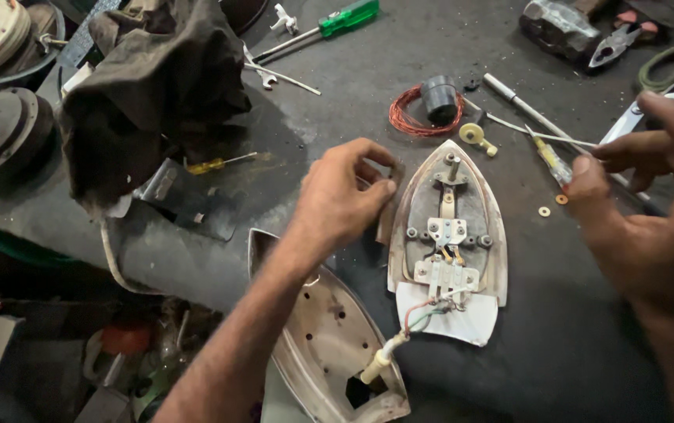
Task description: The person disassembles a white electric iron, removes screws, and handles internal components including the heating element and wiring. They wipe the metal soleplate and reposition parts on a cluttered workbench.
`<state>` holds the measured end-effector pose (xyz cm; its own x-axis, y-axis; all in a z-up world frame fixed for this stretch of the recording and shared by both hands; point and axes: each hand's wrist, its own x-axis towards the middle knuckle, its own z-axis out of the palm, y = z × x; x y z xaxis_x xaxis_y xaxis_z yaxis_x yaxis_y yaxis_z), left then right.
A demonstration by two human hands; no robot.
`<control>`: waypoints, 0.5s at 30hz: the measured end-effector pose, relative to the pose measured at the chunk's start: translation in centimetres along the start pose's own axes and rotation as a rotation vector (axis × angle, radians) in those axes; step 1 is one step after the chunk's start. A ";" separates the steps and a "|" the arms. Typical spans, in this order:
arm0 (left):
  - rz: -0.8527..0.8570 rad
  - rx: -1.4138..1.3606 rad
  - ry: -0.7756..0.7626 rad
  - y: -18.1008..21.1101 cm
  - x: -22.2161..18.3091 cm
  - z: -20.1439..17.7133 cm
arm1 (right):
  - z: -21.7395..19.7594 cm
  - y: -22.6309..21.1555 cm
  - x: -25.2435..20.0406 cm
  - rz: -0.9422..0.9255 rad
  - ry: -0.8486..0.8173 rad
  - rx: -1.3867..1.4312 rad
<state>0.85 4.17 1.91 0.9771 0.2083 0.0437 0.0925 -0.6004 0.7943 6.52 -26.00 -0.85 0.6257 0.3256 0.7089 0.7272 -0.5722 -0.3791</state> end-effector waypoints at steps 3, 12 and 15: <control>0.039 -0.082 0.064 1.0 -0.6 -2.0 | 0.3 0.1 -0.4 0.052 -0.007 0.018; -0.061 -0.316 0.278 -0.1 -9.7 -1.8 | 3.7 2.8 -4.1 0.398 -0.040 -0.021; 0.053 -0.220 0.435 -3.2 -11.6 0.0 | 5.9 4.9 -5.7 0.486 -0.057 -0.052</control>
<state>-10.82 3.67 -1.17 0.8040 0.5138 0.2993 -0.0436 -0.4511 0.8914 8.18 -26.24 -10.26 0.9047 0.0512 0.4230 0.3330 -0.7044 -0.6269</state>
